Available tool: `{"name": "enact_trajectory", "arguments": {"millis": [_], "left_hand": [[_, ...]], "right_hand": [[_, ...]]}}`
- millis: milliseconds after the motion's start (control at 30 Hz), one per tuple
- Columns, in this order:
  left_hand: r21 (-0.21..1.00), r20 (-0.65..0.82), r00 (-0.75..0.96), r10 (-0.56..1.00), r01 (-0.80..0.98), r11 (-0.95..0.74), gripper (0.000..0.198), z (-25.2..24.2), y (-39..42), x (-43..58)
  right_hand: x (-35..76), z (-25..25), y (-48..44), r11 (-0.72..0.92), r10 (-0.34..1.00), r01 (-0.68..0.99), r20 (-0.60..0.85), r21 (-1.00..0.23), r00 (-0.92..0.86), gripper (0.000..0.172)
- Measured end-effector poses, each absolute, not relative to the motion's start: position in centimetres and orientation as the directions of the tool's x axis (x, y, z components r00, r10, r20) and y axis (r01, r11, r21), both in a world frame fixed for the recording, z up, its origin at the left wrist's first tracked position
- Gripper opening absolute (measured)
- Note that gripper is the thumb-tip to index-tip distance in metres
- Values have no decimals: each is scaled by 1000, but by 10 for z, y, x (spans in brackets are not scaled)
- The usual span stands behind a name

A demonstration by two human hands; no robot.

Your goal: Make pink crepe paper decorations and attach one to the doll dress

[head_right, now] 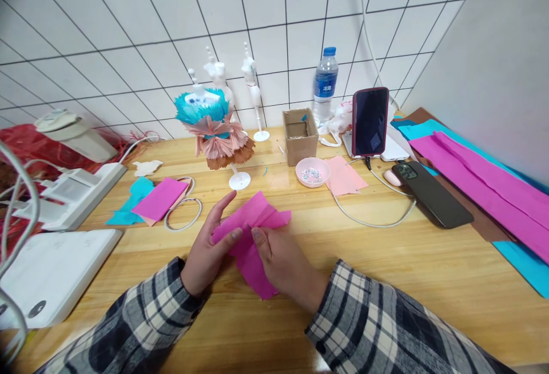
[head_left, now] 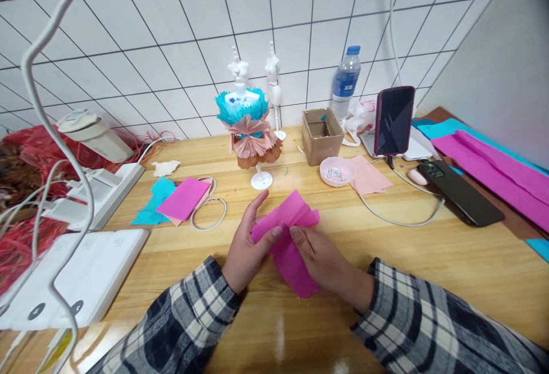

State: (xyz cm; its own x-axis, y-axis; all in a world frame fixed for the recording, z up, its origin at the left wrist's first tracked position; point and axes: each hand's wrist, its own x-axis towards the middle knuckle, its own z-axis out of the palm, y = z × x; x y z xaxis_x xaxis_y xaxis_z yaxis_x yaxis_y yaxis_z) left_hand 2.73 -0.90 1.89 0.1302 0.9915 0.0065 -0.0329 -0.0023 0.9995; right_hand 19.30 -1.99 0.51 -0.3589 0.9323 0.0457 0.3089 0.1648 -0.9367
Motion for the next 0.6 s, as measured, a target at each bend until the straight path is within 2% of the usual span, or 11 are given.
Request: {"name": "enact_trajectory", "arguments": {"millis": [133,600], "left_hand": [[994,-33,148,988,-99,48,78,18,-8,27],[996,-43,165,985,-69,55,81,26,-11,31]], "right_hand": [[194,7,-20,171,918,293,45,-941,-393,49],[194,6,-20,182,919,264,68,-947,-388,52]]}}
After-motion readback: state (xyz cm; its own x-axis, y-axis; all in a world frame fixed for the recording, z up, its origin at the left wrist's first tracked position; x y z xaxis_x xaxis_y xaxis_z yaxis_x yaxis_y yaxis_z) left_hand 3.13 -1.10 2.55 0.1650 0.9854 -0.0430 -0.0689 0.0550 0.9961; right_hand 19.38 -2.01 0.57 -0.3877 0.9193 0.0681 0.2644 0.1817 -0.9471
